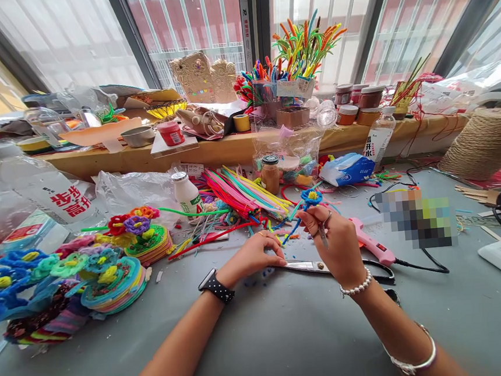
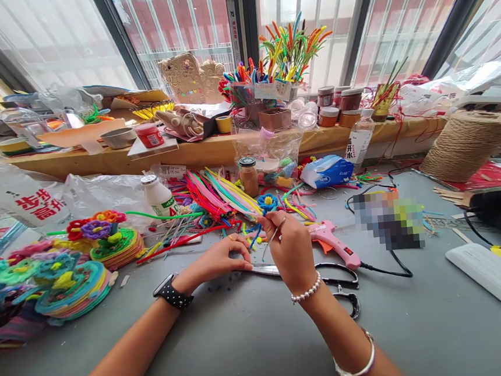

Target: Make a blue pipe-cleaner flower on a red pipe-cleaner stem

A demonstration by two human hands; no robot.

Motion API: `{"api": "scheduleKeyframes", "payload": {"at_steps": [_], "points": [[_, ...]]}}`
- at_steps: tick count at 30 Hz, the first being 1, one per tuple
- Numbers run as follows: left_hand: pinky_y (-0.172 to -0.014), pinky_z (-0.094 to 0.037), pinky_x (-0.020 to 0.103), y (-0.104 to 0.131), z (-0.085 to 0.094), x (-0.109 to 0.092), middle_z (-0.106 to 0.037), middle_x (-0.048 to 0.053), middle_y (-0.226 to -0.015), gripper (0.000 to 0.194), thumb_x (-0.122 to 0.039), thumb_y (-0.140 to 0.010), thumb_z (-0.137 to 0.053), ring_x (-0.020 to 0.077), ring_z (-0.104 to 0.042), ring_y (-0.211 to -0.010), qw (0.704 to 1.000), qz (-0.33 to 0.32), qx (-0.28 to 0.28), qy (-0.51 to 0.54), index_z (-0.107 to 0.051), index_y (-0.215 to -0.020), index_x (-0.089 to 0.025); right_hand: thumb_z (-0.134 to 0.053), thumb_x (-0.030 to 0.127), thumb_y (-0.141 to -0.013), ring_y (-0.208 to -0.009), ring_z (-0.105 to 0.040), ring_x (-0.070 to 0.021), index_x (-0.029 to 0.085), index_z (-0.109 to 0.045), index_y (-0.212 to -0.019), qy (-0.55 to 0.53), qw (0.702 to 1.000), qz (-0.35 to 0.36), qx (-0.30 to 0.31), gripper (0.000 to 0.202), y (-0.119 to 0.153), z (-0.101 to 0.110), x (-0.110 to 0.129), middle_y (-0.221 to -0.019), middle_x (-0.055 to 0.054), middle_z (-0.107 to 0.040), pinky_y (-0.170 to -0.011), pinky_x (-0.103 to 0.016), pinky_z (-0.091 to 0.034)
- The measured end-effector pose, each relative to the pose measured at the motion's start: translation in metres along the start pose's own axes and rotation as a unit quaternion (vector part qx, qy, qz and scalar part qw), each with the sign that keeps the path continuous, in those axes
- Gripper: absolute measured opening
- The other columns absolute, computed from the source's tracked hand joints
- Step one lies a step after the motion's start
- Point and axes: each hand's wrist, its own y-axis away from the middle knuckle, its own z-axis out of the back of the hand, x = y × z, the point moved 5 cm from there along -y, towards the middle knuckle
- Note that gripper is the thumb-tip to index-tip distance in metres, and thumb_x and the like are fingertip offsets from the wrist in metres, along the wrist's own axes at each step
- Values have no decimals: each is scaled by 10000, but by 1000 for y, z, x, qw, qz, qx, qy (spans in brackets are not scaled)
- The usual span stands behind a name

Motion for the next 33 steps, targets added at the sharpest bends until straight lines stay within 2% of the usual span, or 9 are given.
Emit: {"api": "scheduleKeyframes", "payload": {"at_steps": [2,5,11,17,22,25,28,33], "points": [[-747,-403,232,7,10,-2,-587,24,-809,140,-282,-652,-583,155,-532,-822,1000,-10,1,4,-639,-719,-174,-455,286,-791,-542,-556,-149,149,-558,-684,-2,1000,-1,2,203,-1,1,0,-594,-49,-603,-533,-237,-395],[-791,-378,242,19,24,-6,-590,22,-868,172,-277,-706,-525,146,-529,-846,998,-52,-21,-32,-624,-816,-189,-451,287,-793,-544,-556,-152,144,-555,-684,-4,1000,1,6,208,-1,1,1,-600,-55,-603,-532,-241,-397],[-774,-389,258,26,20,-3,-609,38,-928,366,-198,-660,-565,152,-540,-850,995,-19,3,-101,-520,-1023,-178,-457,275,-789,-530,-555,-150,150,-556,-677,4,1000,8,6,195,0,-2,1,-574,-47,-601,-523,-238,-397],[-715,-395,242,21,9,-7,-617,30,-844,178,-144,-713,-460,149,-545,-784,984,-60,9,-169,-590,-832,-172,-458,276,-791,-540,-561,-153,144,-565,-685,6,1000,10,17,200,0,-5,0,-572,-49,-602,-521,-238,-399],[-690,-392,238,23,11,-4,-630,28,-791,192,-132,-725,-422,148,-553,-744,977,-57,5,-204,-602,-778,-176,-463,281,-787,-536,-564,-152,146,-565,-687,5,1000,13,8,197,0,-4,1,-567,-45,-599,-516,-236,-404],[-672,-397,244,28,19,-3,-632,32,-778,187,-132,-706,-434,151,-558,-723,977,-25,20,-210,-590,-802,-168,-459,291,-789,-541,-566,-153,151,-562,-690,2,1000,9,9,200,0,-4,0,-579,-47,-604,-526,-242,-410],[-711,-397,254,32,24,-6,-618,37,-855,239,-148,-672,-479,158,-550,-783,982,-9,13,-188,-549,-900,-168,-450,300,-794,-544,-564,-154,149,-557,-694,2,1000,8,8,210,0,-3,0,-600,-55,-608,-533,-249,-412],[-690,-395,265,30,16,-3,-610,28,-836,297,-165,-650,-506,165,-544,-768,979,-5,9,-205,-486,-947,-170,-452,298,-794,-542,-564,-156,150,-547,-679,3,1000,19,3,210,-1,-2,1,-591,-57,-603,-525,-247,-412]]}}
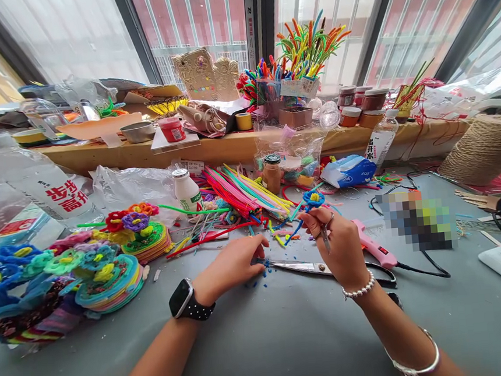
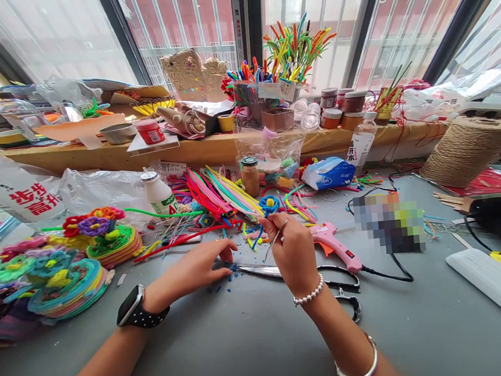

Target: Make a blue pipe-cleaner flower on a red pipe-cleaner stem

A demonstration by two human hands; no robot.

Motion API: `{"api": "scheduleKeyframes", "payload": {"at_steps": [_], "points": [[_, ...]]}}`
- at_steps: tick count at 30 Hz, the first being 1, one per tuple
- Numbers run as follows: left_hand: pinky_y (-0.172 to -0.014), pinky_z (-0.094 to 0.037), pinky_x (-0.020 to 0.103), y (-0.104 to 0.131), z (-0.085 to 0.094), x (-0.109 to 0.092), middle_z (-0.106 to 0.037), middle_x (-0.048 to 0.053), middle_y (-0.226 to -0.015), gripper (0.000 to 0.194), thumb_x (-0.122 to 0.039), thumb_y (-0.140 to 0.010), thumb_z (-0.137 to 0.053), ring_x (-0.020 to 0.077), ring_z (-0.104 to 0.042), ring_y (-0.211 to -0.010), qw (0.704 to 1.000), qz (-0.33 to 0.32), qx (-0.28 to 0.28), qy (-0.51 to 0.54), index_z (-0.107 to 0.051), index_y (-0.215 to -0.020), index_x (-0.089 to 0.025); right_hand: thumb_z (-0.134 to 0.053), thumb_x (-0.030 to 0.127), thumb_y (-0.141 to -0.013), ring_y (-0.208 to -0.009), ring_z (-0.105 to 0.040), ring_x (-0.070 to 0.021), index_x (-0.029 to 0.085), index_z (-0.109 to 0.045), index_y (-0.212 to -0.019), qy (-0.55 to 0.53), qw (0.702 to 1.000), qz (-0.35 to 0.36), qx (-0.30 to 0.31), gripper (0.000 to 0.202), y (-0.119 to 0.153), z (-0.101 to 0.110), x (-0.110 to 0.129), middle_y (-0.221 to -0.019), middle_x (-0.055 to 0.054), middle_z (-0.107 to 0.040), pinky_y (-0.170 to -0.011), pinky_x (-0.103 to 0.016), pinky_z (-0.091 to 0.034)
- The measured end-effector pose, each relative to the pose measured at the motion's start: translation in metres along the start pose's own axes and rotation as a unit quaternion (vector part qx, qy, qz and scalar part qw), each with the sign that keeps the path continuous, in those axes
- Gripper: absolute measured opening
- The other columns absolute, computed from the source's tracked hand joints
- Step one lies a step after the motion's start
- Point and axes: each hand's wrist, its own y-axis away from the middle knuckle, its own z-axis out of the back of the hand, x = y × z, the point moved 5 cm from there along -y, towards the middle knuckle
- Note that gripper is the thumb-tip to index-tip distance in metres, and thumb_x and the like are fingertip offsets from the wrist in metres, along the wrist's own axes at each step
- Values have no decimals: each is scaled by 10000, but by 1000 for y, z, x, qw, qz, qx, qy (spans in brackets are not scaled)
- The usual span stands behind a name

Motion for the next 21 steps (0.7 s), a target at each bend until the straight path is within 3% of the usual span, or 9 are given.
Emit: {"api": "scheduleKeyframes", "payload": {"at_steps": [3,7,12,15,21], "points": [[-657,-388,253,-2,-3,4,-607,9,-762,244,-118,-679,-443,150,-545,-716,999,-8,-22,-34,-494,-909,-185,-450,296,-794,-542,-565,-155,151,-545,-677,-1,1000,0,-1,209,0,0,0,-594,-59,-606,-525,-247,-414],[-663,-379,285,-1,5,12,-603,41,-803,230,-88,-691,-422,179,-539,-757,992,34,-55,-107,-534,-872,-175,-454,294,-793,-548,-565,-156,148,-552,-691,0,1000,-2,-2,203,1,0,-2,-597,-58,-607,-531,-248,-415],[-729,-374,304,-2,-2,-12,-552,62,-927,265,-331,-683,-559,206,-497,-856,994,-62,-37,-77,-568,-912,-196,-457,286,-792,-551,-564,-157,143,-557,-699,2,1000,-5,-3,198,0,0,-2,-604,-61,-606,-535,-250,-412],[-715,-368,298,-6,-9,-21,-542,58,-907,179,-277,-702,-553,192,-486,-835,994,-70,-42,-73,-568,-855,-186,-451,291,-795,-547,-559,-154,146,-557,-703,6,1000,-2,-5,201,0,0,-1,-610,-61,-609,-532,-250,-412],[-707,-356,290,-13,-16,-20,-542,52,-880,93,-224,-731,-520,182,-471,-838,993,-86,-47,-64,-557,-800,-174,-444,294,-799,-542,-551,-151,157,-554,-687,4,1000,-2,-3,208,0,0,-1,-596,-53,-604,-526,-246,-405]]}}
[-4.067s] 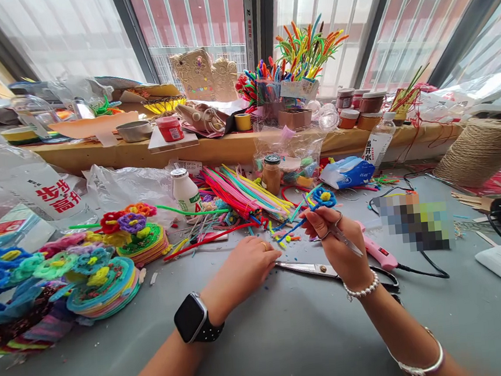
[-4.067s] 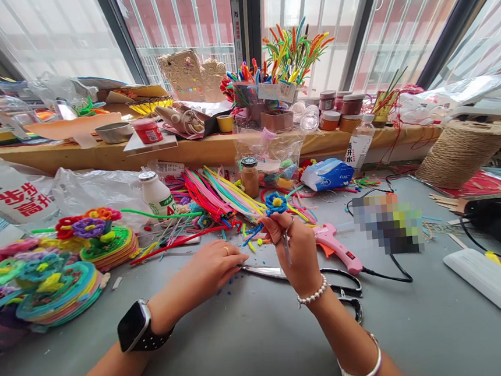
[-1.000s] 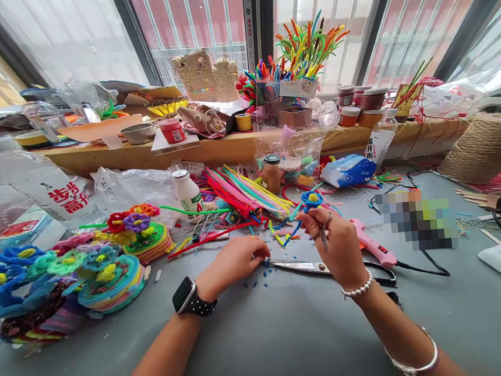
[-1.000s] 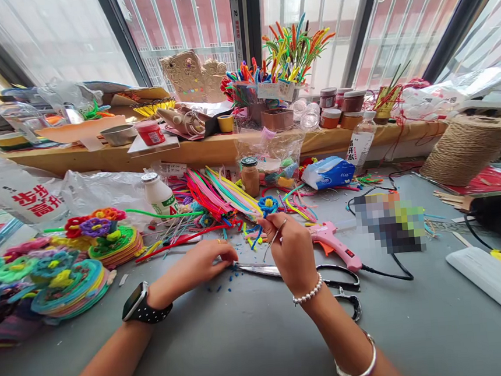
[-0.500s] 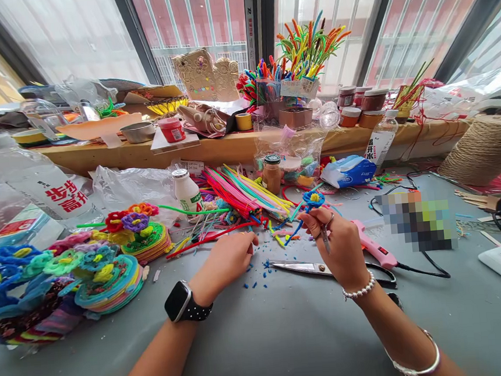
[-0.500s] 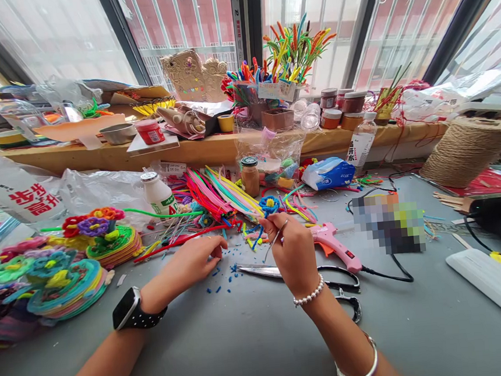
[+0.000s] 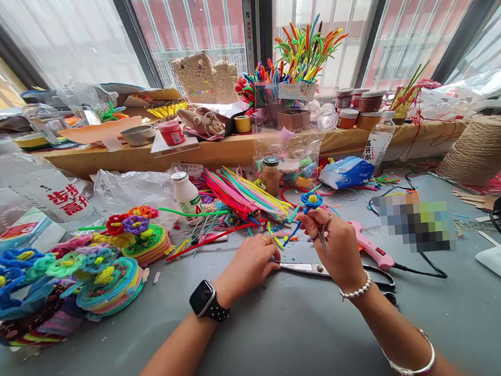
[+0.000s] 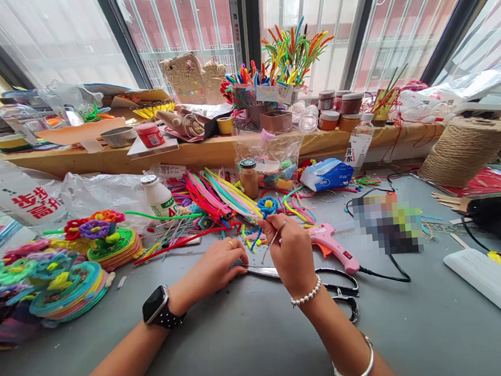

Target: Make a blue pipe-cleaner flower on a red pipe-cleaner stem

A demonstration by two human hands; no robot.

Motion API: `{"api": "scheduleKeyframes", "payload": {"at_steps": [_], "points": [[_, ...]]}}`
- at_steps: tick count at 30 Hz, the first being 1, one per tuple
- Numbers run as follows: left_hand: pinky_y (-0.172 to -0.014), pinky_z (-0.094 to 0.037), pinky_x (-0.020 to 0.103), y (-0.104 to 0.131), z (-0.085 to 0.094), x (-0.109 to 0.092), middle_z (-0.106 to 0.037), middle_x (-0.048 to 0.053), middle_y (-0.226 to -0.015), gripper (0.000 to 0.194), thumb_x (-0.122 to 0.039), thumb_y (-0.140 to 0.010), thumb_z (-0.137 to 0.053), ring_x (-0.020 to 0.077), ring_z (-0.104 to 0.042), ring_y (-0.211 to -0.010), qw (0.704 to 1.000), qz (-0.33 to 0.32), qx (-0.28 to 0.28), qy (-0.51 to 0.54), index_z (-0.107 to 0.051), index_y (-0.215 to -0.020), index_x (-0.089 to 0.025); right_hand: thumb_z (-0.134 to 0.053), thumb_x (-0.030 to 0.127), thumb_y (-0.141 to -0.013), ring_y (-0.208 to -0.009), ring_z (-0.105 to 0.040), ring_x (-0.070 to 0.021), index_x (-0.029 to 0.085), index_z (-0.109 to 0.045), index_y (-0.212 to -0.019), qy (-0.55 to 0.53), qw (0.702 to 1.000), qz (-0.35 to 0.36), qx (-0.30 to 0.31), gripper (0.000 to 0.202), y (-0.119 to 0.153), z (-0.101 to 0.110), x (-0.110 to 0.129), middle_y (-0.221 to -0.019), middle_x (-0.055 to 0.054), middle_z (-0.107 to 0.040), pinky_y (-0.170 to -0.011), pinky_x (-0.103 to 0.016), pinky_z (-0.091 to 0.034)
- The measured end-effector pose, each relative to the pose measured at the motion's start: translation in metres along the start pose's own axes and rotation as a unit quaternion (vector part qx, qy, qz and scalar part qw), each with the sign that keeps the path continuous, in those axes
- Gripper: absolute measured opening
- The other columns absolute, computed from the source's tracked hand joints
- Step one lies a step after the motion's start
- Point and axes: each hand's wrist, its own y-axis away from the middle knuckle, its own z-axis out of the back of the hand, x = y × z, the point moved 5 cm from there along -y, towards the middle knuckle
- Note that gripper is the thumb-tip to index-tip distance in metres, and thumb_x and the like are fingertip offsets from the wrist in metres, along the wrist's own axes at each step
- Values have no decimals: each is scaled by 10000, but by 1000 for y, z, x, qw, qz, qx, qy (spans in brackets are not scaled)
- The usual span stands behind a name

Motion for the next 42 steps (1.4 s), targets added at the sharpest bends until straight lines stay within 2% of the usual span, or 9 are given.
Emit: {"api": "scheduleKeyframes", "payload": {"at_steps": [8,13,19,24,27,29,31,37,42], "points": [[-755,-353,314,-13,-5,-3,-554,55,-897,119,-220,-755,-486,188,-460,-863,998,-10,-51,-33,-562,-835,-176,-460,271,-794,-540,-554,-151,148,-551,-680,-4,1000,3,-2,192,0,1,2,-583,-51,-596,-528,-240,-400],[-763,-368,317,-5,6,5,-552,71,-939,179,-173,-758,-445,192,-471,-867,998,19,-62,-23,-564,-892,-177,-445,295,-802,-542,-549,-154,144,-550,-702,1,1000,-4,-7,210,0,2,0,-603,-59,-599,-532,-249,-399],[-750,-392,241,10,17,2,-569,55,-894,239,-110,-736,-398,147,-513,-825,996,-16,15,86,-583,-872,-173,-451,300,-799,-541,-549,-152,140,-552,-706,3,1000,1,-1,211,1,0,-1,-603,-59,-600,-531,-246,-401],[-645,-397,206,14,18,6,-602,16,-722,308,7,-619,-355,121,-529,-684,992,-10,73,99,-602,-685,-164,-452,295,-799,-543,-553,-149,142,-550,-695,5,1000,-2,1,209,3,-2,-3,-607,-55,-598,-533,-239,-397],[-647,-402,229,14,26,22,-612,27,-731,312,-15,-649,-333,139,-534,-693,996,56,12,68,-601,-706,-165,-455,292,-798,-534,-551,-145,139,-549,-698,4,1000,-2,1,206,3,-2,-4,-604,-54,-595,-535,-237,-396],[-727,-400,259,14,30,31,-606,60,-855,351,-23,-675,-310,162,-533,-799,994,89,-48,50,-594,-834,-155,-453,293,-799,-530,-547,-144,138,-549,-695,4,1000,2,2,209,2,-3,-2,-596,-53,-592,-532,-236,-393],[-785,-386,279,14,27,35,-577,92,-956,402,-11,-667,-306,180,-514,-889,993,93,-62,43,-569,-944,-137,-451,295,-799,-525,-543,-144,138,-548,-686,5,1000,6,3,216,1,-3,-1,-585,-52,-588,-526,-235,-389],[-653,-410,223,13,15,21,-610,34,-737,342,0,-617,-334,138,-542,-699,988,45,54,137,-618,-720,-160,-453,309,-795,-530,-532,-143,139,-551,-680,-9,1000,-17,18,227,2,-4,-3,-584,-51,-583,-529,-240,-385],[-704,-405,249,14,37,16,-607,62,-845,228,-167,-743,-390,161,-538,-788,963,97,-88,236,-593,-844,-145,-439,375,-792,-503,-517,-126,148,-559,-672,-136,978,-109,115,283,5,-16,-7,-550,-27,-567,-503,-230,-389]]}}
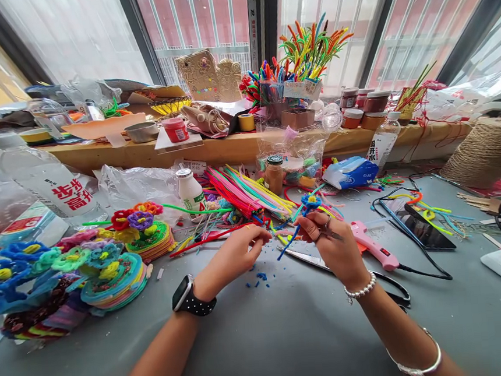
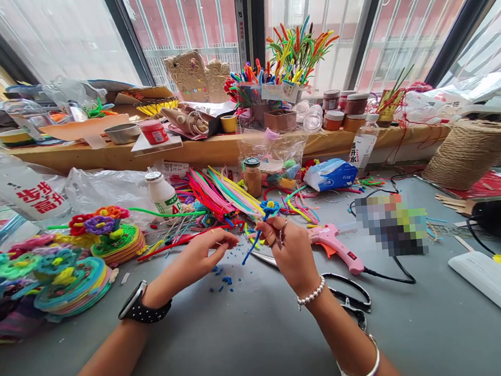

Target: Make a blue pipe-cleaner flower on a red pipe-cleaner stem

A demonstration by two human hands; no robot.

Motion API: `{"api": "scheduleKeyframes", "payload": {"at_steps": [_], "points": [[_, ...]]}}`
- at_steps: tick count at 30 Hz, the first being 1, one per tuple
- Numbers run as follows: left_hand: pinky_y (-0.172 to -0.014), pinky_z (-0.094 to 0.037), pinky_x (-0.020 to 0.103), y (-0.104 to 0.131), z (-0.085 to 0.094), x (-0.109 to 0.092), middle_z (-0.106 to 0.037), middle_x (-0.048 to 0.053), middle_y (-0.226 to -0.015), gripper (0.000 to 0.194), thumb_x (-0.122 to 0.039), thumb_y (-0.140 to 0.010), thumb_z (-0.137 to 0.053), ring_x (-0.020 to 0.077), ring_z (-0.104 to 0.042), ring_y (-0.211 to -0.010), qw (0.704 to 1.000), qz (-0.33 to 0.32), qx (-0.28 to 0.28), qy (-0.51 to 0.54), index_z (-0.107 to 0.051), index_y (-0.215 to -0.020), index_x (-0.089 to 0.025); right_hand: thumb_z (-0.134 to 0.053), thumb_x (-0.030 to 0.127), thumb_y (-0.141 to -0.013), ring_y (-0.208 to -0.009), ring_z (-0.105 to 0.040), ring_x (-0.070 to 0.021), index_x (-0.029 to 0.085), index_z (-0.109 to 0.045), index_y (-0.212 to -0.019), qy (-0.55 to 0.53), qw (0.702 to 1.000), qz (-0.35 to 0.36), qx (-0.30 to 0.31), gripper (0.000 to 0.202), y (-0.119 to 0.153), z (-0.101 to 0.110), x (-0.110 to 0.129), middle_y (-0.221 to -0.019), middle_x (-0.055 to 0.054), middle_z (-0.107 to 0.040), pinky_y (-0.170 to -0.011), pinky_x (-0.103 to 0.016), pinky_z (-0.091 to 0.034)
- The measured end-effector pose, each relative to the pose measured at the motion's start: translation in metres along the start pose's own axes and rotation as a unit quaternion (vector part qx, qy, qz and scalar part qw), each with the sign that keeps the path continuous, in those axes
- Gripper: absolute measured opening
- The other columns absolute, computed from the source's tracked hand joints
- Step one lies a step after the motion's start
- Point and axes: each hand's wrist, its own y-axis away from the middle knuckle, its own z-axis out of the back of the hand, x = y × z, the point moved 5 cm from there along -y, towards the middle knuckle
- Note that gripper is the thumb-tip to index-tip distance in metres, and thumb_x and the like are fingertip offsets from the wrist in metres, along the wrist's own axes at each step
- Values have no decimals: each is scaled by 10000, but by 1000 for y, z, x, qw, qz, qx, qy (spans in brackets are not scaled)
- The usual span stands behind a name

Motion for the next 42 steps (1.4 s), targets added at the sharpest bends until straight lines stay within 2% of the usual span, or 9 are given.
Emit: {"api": "scheduleKeyframes", "payload": {"at_steps": [4,9,15,19,21,23,29,35,42], "points": [[-645,-415,229,3,-8,-8,-608,48,-840,227,-310,-712,-510,147,-544,-750,981,37,39,187,-577,-861,-153,-444,375,-788,-488,-490,-104,147,-536,-632,-125,986,-40,102,291,4,-16,4,-526,-3,-533,-494,-216,-394],[-523,-373,217,7,-22,-11,-574,6,-581,182,-311,-669,-561,106,-505,-552,948,111,100,282,-552,-631,-134,-483,390,-765,-475,-461,-87,155,-505,-593,-188,970,-68,136,292,8,-25,6,-507,18,-498,-494,-208,-393],[-570,-389,220,5,-7,-6,-580,-6,-592,161,-290,-642,-606,99,-515,-577,918,142,13,370,-556,-622,-137,-367,497,-790,-474,-444,-78,129,-569,-722,-210,958,-93,171,425,6,-28,-2,-572,-10,-523,-457,-198,-366],[-656,-390,232,7,2,-4,-615,11,-740,121,-266,-659,-601,124,-543,-712,906,115,-29,407,-582,-647,-148,-295,567,-778,-404,-411,-53,106,-596,-629,-188,904,-114,368,570,21,-49,-2,-490,-4,-499,-413,-175,-326],[-735,-382,254,8,0,-8,-627,40,-879,100,-246,-660,-603,160,-544,-844,905,98,0,414,-594,-662,-147,-280,592,-765,-391,-414,-50,99,-603,-606,-189,860,-97,464,610,32,-59,3,-462,1,-488,-415,-170,-335],[-803,-364,277,9,-4,-13,-620,58,-960,83,-227,-656,-609,187,-526,-934,903,85,48,418,-602,-672,-146,-275,610,-750,-401,-431,-53,93,-608,-609,-191,838,-77,506,631,39,-63,9,-464,-1,-491,-421,-168,-351],[-695,-410,269,11,-15,-24,-642,42,-800,74,-213,-660,-603,154,-574,-742,878,72,132,454,-595,-662,-139,-260,593,-762,-453,-452,-73,105,-602,-583,-196,833,-65,514,622,44,-62,20,-507,-15,-509,-450,-182,-383],[-605,-381,213,11,-13,-18,-593,-4,-670,74,-209,-678,-588,103,-532,-637,883,70,123,449,-594,-671,-135,-437,519,-738,-515,-439,-87,132,-640,-657,-185,867,-42,461,445,34,-58,11,-553,-3,-536,-512,-199,-370],[-656,-390,243,9,-3,-8,-597,14,-686,95,-230,-681,-586,128,-534,-673,899,79,35,430,-604,-666,-138,-551,409,-705,-584,-451,-94,127,-610,-617,-223,904,-88,354,302,23,-50,8,-649,-16,-579,-552,-207,-351]]}}
